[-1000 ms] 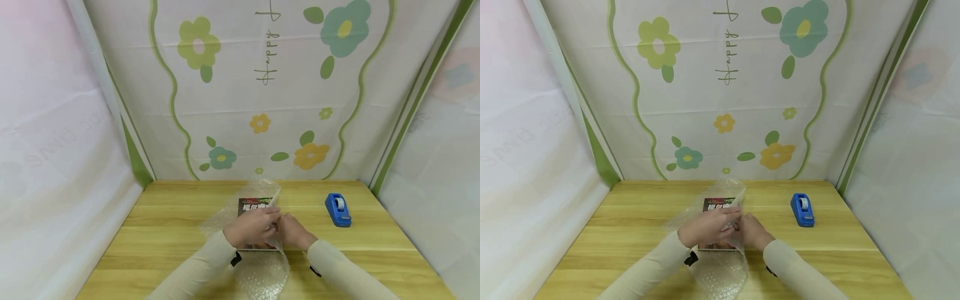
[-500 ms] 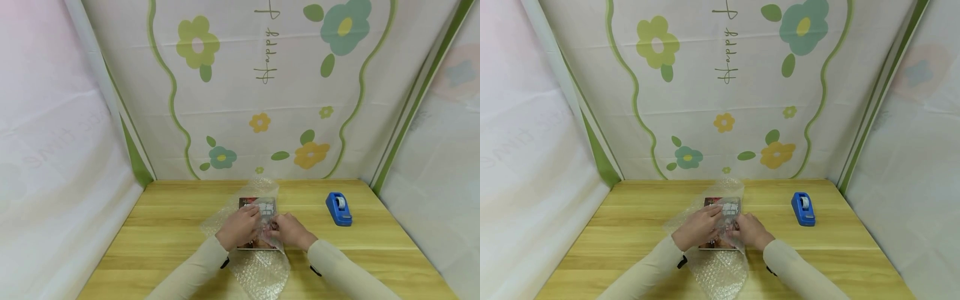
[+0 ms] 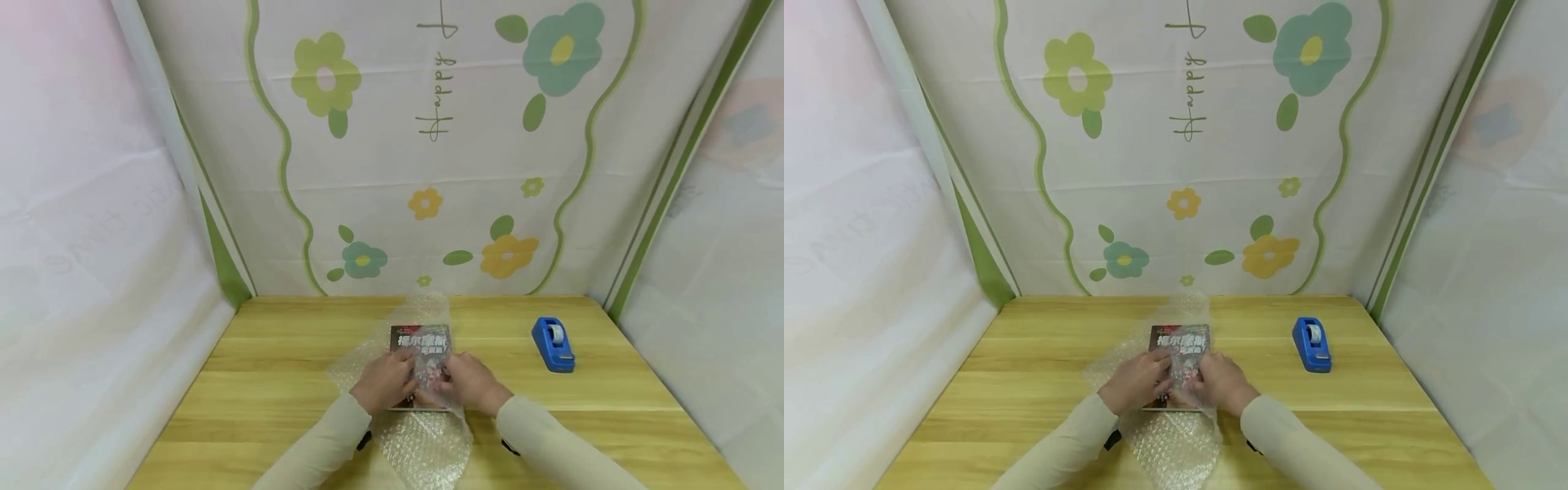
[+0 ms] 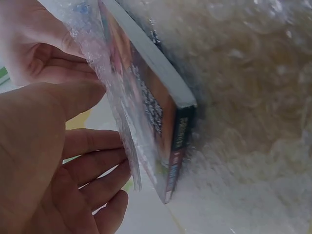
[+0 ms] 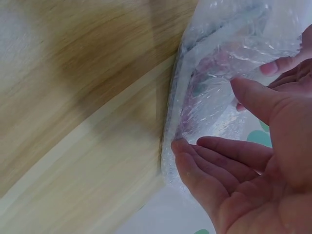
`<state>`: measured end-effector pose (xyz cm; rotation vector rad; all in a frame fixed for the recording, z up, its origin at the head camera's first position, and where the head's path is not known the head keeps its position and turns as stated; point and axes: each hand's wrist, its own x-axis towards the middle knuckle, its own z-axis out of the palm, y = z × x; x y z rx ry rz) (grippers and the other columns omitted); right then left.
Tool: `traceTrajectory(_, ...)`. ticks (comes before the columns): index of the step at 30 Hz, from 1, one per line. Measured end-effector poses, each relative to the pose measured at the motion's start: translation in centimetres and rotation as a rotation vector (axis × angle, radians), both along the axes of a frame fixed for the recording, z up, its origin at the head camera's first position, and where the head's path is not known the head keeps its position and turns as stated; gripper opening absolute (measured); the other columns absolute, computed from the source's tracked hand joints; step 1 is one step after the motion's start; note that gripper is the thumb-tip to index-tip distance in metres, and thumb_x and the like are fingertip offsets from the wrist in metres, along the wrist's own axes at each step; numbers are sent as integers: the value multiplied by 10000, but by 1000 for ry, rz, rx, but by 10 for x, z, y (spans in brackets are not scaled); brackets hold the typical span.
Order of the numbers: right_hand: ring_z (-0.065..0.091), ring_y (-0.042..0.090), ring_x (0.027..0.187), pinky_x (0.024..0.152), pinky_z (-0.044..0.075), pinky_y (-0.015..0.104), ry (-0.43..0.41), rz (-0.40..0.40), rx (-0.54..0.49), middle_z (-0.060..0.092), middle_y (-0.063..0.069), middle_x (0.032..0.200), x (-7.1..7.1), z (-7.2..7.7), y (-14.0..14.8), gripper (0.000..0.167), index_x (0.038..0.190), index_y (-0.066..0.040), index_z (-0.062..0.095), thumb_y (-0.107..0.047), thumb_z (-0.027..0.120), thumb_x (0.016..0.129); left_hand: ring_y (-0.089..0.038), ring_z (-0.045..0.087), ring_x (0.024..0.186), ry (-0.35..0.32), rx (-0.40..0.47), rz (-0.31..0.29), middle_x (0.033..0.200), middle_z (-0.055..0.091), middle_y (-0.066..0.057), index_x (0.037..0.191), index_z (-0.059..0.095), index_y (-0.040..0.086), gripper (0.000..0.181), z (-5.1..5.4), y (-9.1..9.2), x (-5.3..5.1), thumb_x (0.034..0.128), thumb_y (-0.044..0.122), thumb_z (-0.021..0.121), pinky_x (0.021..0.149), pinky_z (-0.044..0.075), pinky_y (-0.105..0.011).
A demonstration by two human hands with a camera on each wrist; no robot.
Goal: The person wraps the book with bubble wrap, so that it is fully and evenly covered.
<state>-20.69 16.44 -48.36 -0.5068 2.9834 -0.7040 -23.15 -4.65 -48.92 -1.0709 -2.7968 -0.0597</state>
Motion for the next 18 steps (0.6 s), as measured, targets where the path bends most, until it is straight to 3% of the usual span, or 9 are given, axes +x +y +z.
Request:
traceTrajectory(4, 512, 135, 622, 527, 441, 270, 9, -7, 22, 578, -29, 694, 2, 0, -3, 205, 878, -75, 680, -186, 851, 896, -183, 722, 1001, -48, 3, 4, 1378, 689, -23, 1055, 727, 139, 225, -6, -2, -3, 1027, 358, 682, 870, 638, -324)
traceTrajectory(11, 495, 128, 602, 523, 431, 281, 55, -19, 83, 558, -24, 684, 0, -5, -5, 276, 805, -89, 637, -228, 862, 887, -176, 722, 990, -60, 4, -11, 1260, 730, -10, 1070, 736, 142, 261, -12, -5, -8, 1001, 393, 720, 840, 630, -319)
traceTrajectory(15, 512, 127, 614, 527, 443, 279, 41, -6, 69, 576, -28, 700, -1, -6, -2, 246, 851, -81, 665, -218, 866, 880, -174, 723, 1010, -72, 2, -6, 1313, 723, -10, 1109, 738, 148, 295, -14, -5, -9, 994, 420, 730, 836, 627, -320)
traceTrajectory(18, 519, 115, 609, 526, 452, 272, 6, 34, 29, 615, -11, 734, -4, -3, 7, 228, 1000, -29, 733, -193, 852, 896, -183, 732, 1035, -88, 1, -1, 1360, 713, -19, 1170, 744, 144, 334, -13, -4, -9, 995, 427, 729, 851, 632, -325)
